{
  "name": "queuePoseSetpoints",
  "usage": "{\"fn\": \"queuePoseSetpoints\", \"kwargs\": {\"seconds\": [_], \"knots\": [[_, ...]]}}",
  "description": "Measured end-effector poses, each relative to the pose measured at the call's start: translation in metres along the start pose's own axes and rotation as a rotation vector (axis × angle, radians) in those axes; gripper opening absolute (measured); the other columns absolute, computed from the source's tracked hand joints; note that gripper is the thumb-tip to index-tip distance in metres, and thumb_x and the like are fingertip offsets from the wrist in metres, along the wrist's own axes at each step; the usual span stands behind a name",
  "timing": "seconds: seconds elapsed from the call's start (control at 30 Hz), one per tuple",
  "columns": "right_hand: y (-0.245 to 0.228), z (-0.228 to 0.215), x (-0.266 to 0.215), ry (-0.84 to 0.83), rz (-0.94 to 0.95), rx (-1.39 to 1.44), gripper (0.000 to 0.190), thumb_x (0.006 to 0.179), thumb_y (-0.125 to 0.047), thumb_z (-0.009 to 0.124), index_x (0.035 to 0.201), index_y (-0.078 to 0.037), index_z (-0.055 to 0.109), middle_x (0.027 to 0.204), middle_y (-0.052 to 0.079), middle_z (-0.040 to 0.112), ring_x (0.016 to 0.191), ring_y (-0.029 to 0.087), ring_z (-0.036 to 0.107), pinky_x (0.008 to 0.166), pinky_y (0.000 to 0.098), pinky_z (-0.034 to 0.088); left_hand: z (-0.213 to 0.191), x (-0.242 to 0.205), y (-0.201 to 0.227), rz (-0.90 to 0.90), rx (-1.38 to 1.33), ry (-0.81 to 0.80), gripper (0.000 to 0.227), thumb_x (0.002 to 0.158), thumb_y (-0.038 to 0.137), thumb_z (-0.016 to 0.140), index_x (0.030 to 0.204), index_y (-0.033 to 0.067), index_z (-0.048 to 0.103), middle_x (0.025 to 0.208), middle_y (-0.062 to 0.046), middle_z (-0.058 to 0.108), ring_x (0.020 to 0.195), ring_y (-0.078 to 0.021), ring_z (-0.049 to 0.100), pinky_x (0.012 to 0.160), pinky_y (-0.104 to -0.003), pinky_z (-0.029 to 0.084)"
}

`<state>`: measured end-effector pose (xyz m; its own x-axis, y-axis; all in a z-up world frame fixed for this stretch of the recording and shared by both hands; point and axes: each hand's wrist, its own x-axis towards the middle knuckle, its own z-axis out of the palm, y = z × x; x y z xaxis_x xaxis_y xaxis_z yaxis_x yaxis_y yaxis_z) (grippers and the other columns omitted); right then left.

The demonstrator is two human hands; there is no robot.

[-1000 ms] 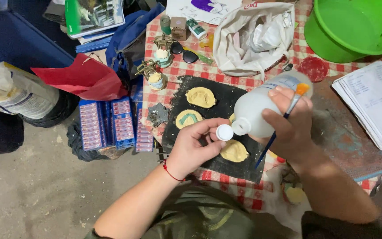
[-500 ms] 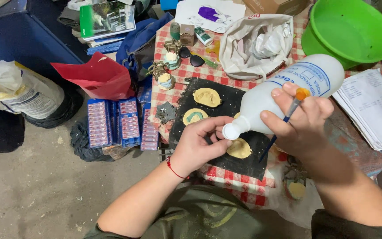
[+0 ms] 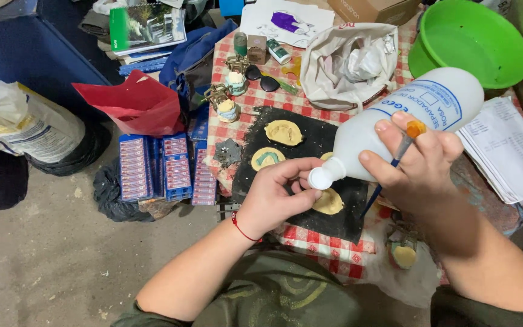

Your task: The person paints the surface of several small, round ceramic pieces with a brush. They repeatedly dip the brush into a small white cap held in the other hand to apply a light-colored substance. The person also pours liquid from a large white bottle into the cap during the process.

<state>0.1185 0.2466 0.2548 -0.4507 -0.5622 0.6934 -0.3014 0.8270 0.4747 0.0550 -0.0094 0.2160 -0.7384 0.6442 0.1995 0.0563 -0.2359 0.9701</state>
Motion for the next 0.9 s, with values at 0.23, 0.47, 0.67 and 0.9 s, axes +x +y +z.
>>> {"fn": "queuePoseSetpoints", "kwargs": {"seconds": [0.23,0.47,0.67,0.9], "knots": [[0.003,-0.002,-0.006,-0.030,-0.011,-0.001,0.016,0.110,-0.014,0.063,0.120,-0.026,0.063,0.137,0.011,0.065,0.113,0.040,0.075,0.094,0.0520,0.035,0.002,0.000,-0.005,0.031,-0.014,-0.006,0.039,0.084,0.002,0.072,0.122,0.0082,0.070,0.085,0.008,0.057,0.075,-0.0029,0.047,0.068,-0.018,0.043],[0.004,-0.003,-0.001,0.000,-0.021,-0.042,0.017,0.109,-0.012,0.066,0.120,-0.024,0.060,0.133,0.010,0.066,0.111,0.040,0.077,0.093,0.0491,0.036,0.004,0.002,-0.004,0.013,-0.030,-0.009,0.041,0.083,0.002,0.073,0.124,0.0078,0.070,0.086,0.007,0.060,0.076,-0.0032,0.048,0.068,-0.019,0.044],[-0.002,0.000,-0.004,0.001,0.074,0.032,0.013,0.111,-0.028,0.057,0.121,-0.021,0.057,0.133,0.015,0.066,0.114,0.043,0.073,0.094,0.0514,0.036,0.005,0.005,-0.004,0.012,-0.043,-0.022,0.042,0.084,0.002,0.073,0.125,0.0080,0.069,0.087,0.006,0.061,0.077,-0.0032,0.049,0.069,-0.019,0.044],[-0.019,0.012,0.007,0.113,0.243,0.101,0.043,0.104,-0.046,0.068,0.123,-0.012,0.049,0.120,0.023,0.070,0.104,0.048,0.075,0.093,0.0524,0.041,0.010,0.010,-0.009,0.008,-0.106,-0.028,0.043,0.086,0.000,0.073,0.128,0.0059,0.067,0.101,0.000,0.071,0.079,-0.0028,0.055,0.071,-0.019,0.049]]}}
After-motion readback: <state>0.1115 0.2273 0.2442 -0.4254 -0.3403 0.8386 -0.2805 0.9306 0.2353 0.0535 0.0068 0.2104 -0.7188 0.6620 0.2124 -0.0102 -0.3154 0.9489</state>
